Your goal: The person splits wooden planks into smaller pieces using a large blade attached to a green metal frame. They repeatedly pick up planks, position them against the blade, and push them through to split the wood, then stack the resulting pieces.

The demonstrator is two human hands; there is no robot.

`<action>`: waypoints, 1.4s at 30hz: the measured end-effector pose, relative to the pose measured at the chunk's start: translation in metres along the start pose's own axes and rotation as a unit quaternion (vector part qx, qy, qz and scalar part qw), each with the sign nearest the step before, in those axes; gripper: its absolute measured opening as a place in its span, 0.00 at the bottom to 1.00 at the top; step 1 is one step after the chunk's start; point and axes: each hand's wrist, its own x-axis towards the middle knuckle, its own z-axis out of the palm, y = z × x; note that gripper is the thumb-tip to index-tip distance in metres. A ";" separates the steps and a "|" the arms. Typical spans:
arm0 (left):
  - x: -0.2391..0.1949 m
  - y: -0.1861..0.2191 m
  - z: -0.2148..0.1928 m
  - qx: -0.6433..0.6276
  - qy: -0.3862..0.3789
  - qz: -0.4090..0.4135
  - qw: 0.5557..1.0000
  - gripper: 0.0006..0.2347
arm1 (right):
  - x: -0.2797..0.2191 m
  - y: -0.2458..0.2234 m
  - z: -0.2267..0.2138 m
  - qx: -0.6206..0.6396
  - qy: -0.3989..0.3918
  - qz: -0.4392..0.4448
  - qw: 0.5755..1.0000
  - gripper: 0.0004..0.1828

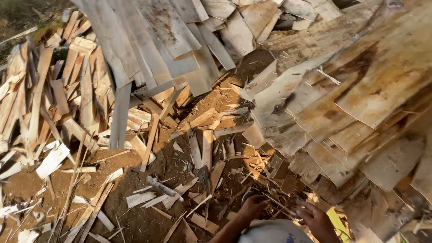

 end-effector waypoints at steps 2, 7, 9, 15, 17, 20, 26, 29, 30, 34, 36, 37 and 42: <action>0.004 -0.020 0.026 0.186 -0.213 0.087 0.955 0.22 | -0.022 0.028 -0.017 -0.058 0.119 -0.032 0.991 0.25; 0.018 0.009 0.100 0.275 -0.346 0.145 0.885 0.19 | -0.061 0.032 -0.010 -0.059 0.125 -0.096 0.986 0.24; 0.016 0.024 0.125 0.300 -0.379 0.166 0.860 0.18 | -0.067 0.054 -0.024 -0.030 0.084 -0.089 0.992 0.25; -0.039 0.034 0.183 0.497 -0.277 0.225 0.791 0.14 | -0.098 0.137 -0.067 0.115 0.214 -0.111 0.964 0.23; -0.054 0.038 0.191 0.431 -0.249 0.203 0.843 0.17 | -0.100 0.157 -0.074 0.165 0.205 -0.089 0.961 0.23; -0.077 0.070 0.195 0.350 -0.261 0.193 0.879 0.20 | -0.091 0.166 -0.073 0.149 0.187 -0.044 0.970 0.24; -0.021 0.139 0.203 0.057 -0.245 0.177 0.951 0.24 | -0.084 0.102 -0.076 0.131 0.197 -0.114 0.965 0.22; 0.027 0.187 0.213 -0.014 -0.218 0.165 0.962 0.25 | -0.079 0.036 -0.071 0.157 0.283 -0.112 0.940 0.22; 0.047 0.200 0.218 -0.013 -0.220 0.165 0.961 0.25 | -0.078 0.012 -0.068 0.157 0.284 -0.112 0.939 0.22; 0.119 0.254 0.249 -0.118 -0.232 0.156 0.953 0.24 | -0.059 -0.063 -0.055 0.168 0.300 -0.151 0.927 0.21; 0.152 0.272 0.264 -0.146 -0.226 0.135 0.954 0.24 | -0.043 -0.076 -0.050 0.179 0.283 -0.170 0.927 0.22; 0.168 0.277 0.270 -0.174 -0.232 0.116 0.950 0.23 | -0.034 -0.074 -0.048 0.197 0.265 -0.156 0.931 0.21; 0.209 0.293 0.299 -0.217 -0.290 0.155 0.919 0.20 | -0.010 -0.053 -0.059 0.194 0.216 -0.133 0.948 0.20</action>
